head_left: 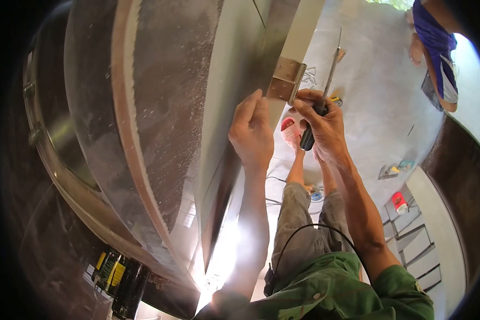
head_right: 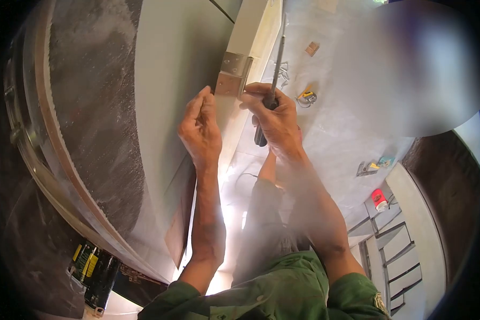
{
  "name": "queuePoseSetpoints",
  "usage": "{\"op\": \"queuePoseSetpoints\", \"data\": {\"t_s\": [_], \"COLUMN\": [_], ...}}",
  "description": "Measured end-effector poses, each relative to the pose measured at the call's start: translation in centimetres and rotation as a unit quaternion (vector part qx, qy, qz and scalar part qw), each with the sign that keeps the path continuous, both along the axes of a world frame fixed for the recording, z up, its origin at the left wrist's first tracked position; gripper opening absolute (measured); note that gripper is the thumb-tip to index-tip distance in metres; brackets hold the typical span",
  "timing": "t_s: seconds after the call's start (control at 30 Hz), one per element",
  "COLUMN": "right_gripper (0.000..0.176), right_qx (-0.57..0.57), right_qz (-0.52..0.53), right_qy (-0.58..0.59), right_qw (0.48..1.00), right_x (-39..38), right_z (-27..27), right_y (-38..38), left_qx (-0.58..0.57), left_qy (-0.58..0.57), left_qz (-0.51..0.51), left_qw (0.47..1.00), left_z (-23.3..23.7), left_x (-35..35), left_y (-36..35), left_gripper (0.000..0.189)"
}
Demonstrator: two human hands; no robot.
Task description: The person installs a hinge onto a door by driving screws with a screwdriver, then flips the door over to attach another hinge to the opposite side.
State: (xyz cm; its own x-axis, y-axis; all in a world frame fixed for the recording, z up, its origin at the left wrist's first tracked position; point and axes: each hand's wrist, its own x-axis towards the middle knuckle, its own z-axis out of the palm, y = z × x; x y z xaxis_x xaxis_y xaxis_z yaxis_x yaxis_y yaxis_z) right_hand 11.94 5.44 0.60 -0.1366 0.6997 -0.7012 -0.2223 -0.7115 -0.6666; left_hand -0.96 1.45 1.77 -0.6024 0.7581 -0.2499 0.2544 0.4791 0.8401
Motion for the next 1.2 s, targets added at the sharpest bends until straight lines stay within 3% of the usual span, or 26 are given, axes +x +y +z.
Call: {"op": "queuePoseSetpoints", "data": {"t_s": [0.3, 0.4, 1.0, 1.1, 1.17, 1.2], "right_gripper": [0.025, 0.025, 0.029, 0.03, 0.025, 0.027], "right_qx": [0.056, 0.072, 0.043, 0.002, -0.024, -0.053], "right_qz": [-0.019, -0.045, -0.062, -0.085, -0.113, -0.145], "right_qy": [-0.038, -0.046, -0.043, -0.017, 0.007, 0.059], "right_qw": [0.998, 0.995, 0.996, 0.996, 0.993, 0.986], "right_x": [-0.3, -0.3, -0.9, -0.1, 0.1, 0.1], "right_z": [0.2, 0.2, 0.0, 1.2, 3.6, 5.5], "right_y": [-0.8, -1.1, -1.4, -2.1, -2.7, -3.1], "left_qx": [0.015, 0.002, -0.008, 0.04, 0.041, -0.025], "left_qy": [-0.009, -0.061, -0.027, 0.175, 0.129, 0.044], "left_qz": [-0.034, -0.039, -0.142, -0.104, -0.131, -0.157], "left_qw": [0.999, 0.997, 0.989, 0.978, 0.982, 0.986], "left_z": [-0.3, -0.3, 0.1, 1.8, 5.1, 7.2], "left_x": [-0.8, -1.5, -2.2, -0.4, 1.4, 2.4], "left_y": [0.9, 1.0, 1.5, -0.2, -2.9, -4.2], "left_gripper": [0.019, 0.02, 0.027, 0.033, 0.038, 0.042]}}
